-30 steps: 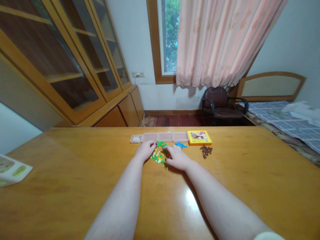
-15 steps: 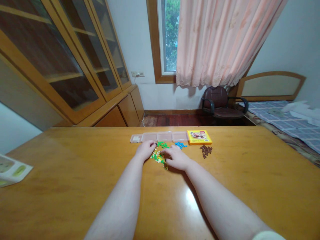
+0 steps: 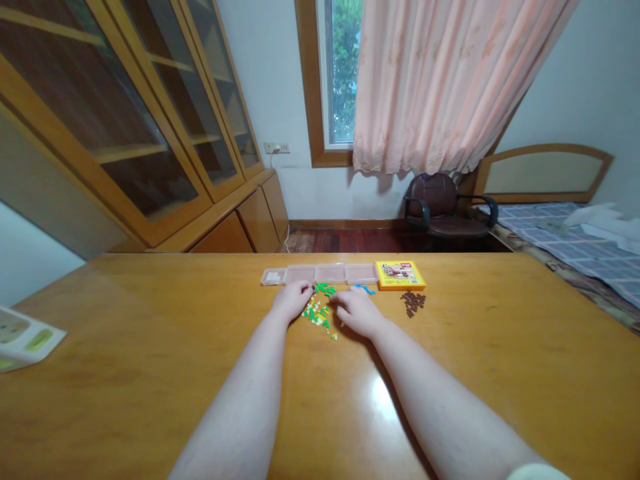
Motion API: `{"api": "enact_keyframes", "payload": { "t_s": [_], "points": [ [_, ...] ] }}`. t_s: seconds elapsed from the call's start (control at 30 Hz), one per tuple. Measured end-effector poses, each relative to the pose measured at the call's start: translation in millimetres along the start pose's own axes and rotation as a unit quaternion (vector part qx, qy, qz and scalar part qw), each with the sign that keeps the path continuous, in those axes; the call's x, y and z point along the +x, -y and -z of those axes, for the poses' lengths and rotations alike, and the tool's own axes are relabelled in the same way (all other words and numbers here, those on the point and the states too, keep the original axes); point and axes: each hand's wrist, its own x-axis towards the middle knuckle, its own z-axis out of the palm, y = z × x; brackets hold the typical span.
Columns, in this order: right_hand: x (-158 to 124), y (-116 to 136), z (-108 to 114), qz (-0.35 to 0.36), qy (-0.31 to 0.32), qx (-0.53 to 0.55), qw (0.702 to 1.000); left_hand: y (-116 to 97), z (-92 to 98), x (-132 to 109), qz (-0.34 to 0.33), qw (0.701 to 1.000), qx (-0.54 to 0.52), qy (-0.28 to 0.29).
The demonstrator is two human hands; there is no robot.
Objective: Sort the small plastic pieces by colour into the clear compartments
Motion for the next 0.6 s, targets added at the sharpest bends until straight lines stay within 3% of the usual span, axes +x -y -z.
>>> {"api": "enact_keyframes", "payload": {
  "t_s": [0.1, 0.27, 0.5, 0.6],
  "points": [
    [-0.9, 1.3, 1.7, 0.01, -0.009, 0.001, 1.0, 0.7, -0.6, 0.6, -0.007, 1.0, -0.004, 0.001],
    [-1.2, -0.6, -2.6, 0.053, 0.038, 0.035, 0.997, 2.6, -2.4, 1.3, -0.011, 1.0, -0.001, -0.007],
    [0.0, -0.7, -3.2, 0.008, 0.021, 0.004, 1.0, 2.8, -1.9, 1.0, -0.009, 1.0, 0.001, -0.004],
    [-0.5, 0.8, -3.0, 0.02, 0.022, 0.02, 0.999, 1.8, -1.2, 0.8, -0.012, 1.0, 0.003, -0.005]
  ]
}}
